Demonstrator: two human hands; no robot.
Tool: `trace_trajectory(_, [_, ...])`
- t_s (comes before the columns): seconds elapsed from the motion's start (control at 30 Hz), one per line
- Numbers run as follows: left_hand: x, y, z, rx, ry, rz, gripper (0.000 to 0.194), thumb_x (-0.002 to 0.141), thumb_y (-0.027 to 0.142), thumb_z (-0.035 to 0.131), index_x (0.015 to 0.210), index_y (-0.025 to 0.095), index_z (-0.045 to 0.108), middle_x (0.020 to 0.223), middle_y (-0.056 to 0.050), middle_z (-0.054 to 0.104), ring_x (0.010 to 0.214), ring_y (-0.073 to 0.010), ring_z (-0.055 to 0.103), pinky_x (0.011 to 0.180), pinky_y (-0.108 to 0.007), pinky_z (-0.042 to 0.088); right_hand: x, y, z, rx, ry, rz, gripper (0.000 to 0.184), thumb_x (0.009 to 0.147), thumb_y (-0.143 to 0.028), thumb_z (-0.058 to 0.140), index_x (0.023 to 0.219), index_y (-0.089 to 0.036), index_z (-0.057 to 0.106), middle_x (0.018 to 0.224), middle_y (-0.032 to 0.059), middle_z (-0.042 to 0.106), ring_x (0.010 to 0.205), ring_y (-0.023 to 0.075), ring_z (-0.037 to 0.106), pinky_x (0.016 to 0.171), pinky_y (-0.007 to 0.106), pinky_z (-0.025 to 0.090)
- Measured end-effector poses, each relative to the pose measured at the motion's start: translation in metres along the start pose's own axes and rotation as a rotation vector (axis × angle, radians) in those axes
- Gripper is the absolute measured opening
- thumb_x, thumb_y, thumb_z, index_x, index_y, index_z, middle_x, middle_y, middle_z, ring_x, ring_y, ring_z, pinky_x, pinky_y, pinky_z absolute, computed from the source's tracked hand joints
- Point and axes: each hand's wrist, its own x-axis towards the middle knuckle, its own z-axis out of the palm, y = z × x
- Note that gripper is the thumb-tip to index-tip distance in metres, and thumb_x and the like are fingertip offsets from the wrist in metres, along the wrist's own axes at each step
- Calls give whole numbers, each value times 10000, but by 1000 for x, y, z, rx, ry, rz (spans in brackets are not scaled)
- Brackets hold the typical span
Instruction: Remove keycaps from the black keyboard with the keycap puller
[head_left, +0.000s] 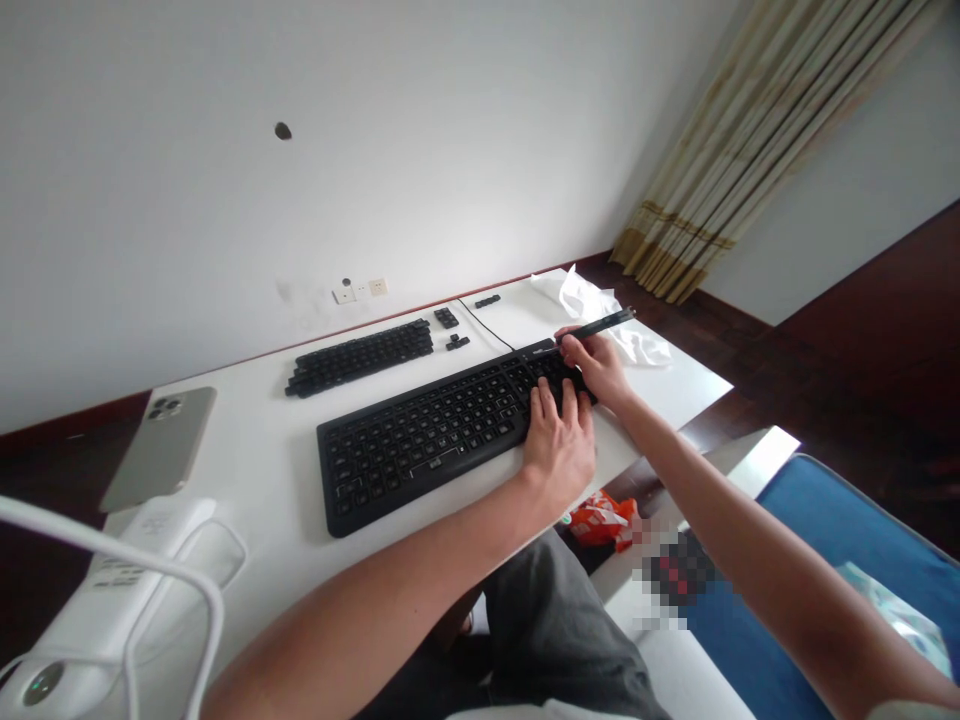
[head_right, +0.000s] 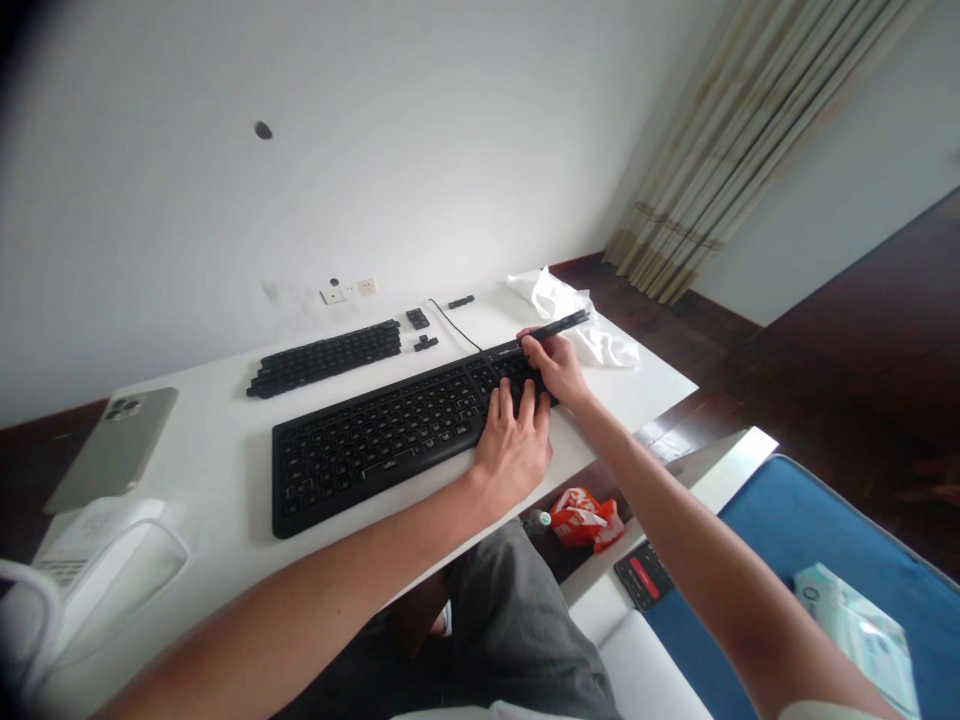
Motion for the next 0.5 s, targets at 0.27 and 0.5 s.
trace_trajectory(0.27, [19, -39, -2, -75, 111, 121, 348, 1009, 319, 592, 1334, 291, 712, 1416, -103, 618, 1354, -377, 512, 1186, -571, 402, 0, 2, 3, -8, -23, -28, 449, 934, -642, 689, 907, -194, 717, 803, 48, 720, 680, 174, 608, 624, 303, 506])
trace_trajectory(0.5, [17, -39, -2, -105, 120, 82, 327, 1011, 324, 600, 1310, 323, 731, 1394, -92, 604, 1350, -371, 460, 1153, -540, 410, -2, -1, 6, 26, 20, 18, 423, 863, -599, 785, 993, -208, 690, 789, 33, 731, 694, 188, 664, 634, 306, 560])
